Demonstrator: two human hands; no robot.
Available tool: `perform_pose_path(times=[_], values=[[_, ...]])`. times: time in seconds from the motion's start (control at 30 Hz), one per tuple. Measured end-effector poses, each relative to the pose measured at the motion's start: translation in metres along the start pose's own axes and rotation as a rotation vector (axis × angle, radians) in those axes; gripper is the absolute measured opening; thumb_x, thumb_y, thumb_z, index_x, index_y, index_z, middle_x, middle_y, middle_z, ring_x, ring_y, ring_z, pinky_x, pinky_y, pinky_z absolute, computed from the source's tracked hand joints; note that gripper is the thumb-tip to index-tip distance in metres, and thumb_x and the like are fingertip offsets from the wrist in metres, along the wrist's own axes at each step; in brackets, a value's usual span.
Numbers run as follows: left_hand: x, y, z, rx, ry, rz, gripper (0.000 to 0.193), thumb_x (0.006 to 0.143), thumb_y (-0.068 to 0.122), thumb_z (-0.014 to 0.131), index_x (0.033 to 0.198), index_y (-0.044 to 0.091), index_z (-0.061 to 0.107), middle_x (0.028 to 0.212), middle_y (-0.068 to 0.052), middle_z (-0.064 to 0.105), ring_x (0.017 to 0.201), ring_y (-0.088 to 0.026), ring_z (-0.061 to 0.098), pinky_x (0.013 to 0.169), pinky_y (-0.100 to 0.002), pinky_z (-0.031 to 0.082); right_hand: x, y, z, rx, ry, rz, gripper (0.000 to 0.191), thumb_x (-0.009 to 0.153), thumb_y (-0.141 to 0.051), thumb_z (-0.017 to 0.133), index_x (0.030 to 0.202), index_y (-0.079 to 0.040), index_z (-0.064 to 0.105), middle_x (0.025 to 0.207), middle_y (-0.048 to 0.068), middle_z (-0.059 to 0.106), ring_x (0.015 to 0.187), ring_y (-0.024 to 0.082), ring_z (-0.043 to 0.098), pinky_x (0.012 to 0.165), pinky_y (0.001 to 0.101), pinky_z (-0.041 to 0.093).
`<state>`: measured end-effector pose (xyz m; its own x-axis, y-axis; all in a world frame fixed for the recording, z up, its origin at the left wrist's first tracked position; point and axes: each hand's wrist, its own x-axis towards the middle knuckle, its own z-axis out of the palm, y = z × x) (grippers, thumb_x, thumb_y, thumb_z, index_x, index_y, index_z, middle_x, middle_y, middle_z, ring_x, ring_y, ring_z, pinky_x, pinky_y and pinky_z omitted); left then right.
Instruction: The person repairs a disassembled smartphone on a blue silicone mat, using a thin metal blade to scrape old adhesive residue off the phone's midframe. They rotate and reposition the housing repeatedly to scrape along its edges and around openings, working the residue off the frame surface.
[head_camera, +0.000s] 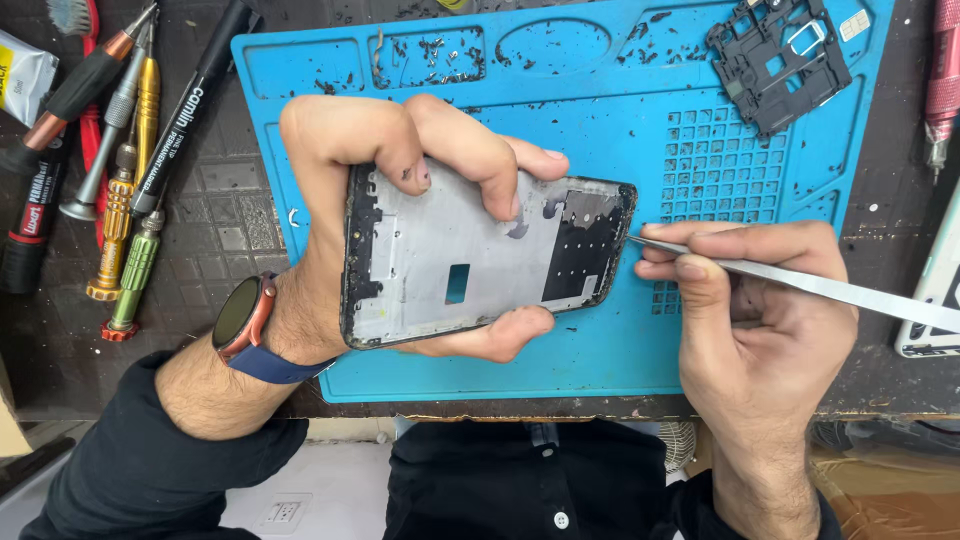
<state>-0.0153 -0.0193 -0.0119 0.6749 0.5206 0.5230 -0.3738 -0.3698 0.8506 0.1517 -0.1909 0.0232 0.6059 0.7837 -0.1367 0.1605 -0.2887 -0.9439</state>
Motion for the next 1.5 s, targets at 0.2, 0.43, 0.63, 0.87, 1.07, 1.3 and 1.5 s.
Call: perform_pose_path(times=[0.2,0.43,0.63,0.87,1.07,1.3,1.5], values=[[-0.001,0.002,0.0,-0.011,-0.003,-0.014,0.085,0.071,0.011,0.095,0.112,0.01,0.02,0.103,-0.015,0.05,0.094,-0.02,0.062,0.102,-0.049,0.064,-0.001,0.007,-0.005,-0.062,-0.065,-0.067,0.013,0.107,0.002,0.06,0.11,0.006,0.047,0.108,0.023,0.069,0.1,0.022,0.074,0.088,0.0323,0.067],[-0.001,0.002,0.001,-0.041,-0.024,-0.031,0.083,0.072,0.008,0.093,0.112,0.01,0.02,0.103,-0.015,0.05,0.095,-0.021,0.063,0.104,-0.049,0.064,-0.003,0.01,-0.008,-0.012,-0.079,-0.059,0.016,0.111,0.0,0.059,0.113,0.005,0.044,0.105,0.022,0.068,0.097,0.021,0.074,0.085,0.0306,0.067],[-0.001,0.003,-0.001,-0.037,-0.037,-0.034,0.083,0.073,0.008,0.094,0.112,0.01,0.02,0.103,-0.015,0.05,0.096,-0.021,0.063,0.104,-0.049,0.062,-0.009,0.011,-0.005,0.008,-0.036,-0.053,0.019,0.108,-0.003,0.058,0.114,0.003,0.041,0.106,0.02,0.067,0.098,0.02,0.072,0.086,0.0313,0.066],[0.0,0.004,-0.001,-0.022,-0.039,-0.033,0.083,0.072,0.009,0.094,0.112,0.009,0.021,0.103,-0.015,0.05,0.096,-0.02,0.063,0.103,-0.049,0.062,-0.012,0.019,-0.009,-0.07,-0.092,-0.13,0.016,0.113,-0.001,0.061,0.111,0.006,0.047,0.105,0.023,0.071,0.094,0.021,0.075,0.084,0.0292,0.066],[0.0,0.004,-0.002,-0.022,-0.044,-0.036,0.083,0.072,0.009,0.093,0.111,0.009,0.02,0.103,-0.015,0.05,0.096,-0.021,0.063,0.104,-0.049,0.063,-0.013,0.02,-0.009,-0.041,-0.088,-0.13,0.014,0.112,0.002,0.061,0.112,0.006,0.047,0.106,0.024,0.071,0.094,0.021,0.075,0.084,0.0291,0.065],[0.0,0.005,-0.001,-0.031,-0.046,-0.048,0.083,0.073,0.009,0.093,0.112,0.01,0.02,0.103,-0.014,0.05,0.095,-0.019,0.062,0.105,-0.049,0.063,-0.011,0.016,-0.003,-0.002,-0.039,-0.15,0.012,0.113,0.004,0.058,0.114,0.004,0.046,0.111,0.024,0.07,0.1,0.024,0.075,0.087,0.0323,0.067],[0.001,0.004,-0.003,-0.037,-0.048,-0.052,0.083,0.072,0.005,0.092,0.112,0.011,0.02,0.103,-0.015,0.05,0.095,-0.021,0.062,0.106,-0.05,0.063,-0.01,0.012,-0.003,0.071,0.036,-0.115,0.015,0.108,0.002,0.056,0.115,0.0,0.042,0.111,0.02,0.068,0.106,0.023,0.074,0.096,0.0338,0.068]])
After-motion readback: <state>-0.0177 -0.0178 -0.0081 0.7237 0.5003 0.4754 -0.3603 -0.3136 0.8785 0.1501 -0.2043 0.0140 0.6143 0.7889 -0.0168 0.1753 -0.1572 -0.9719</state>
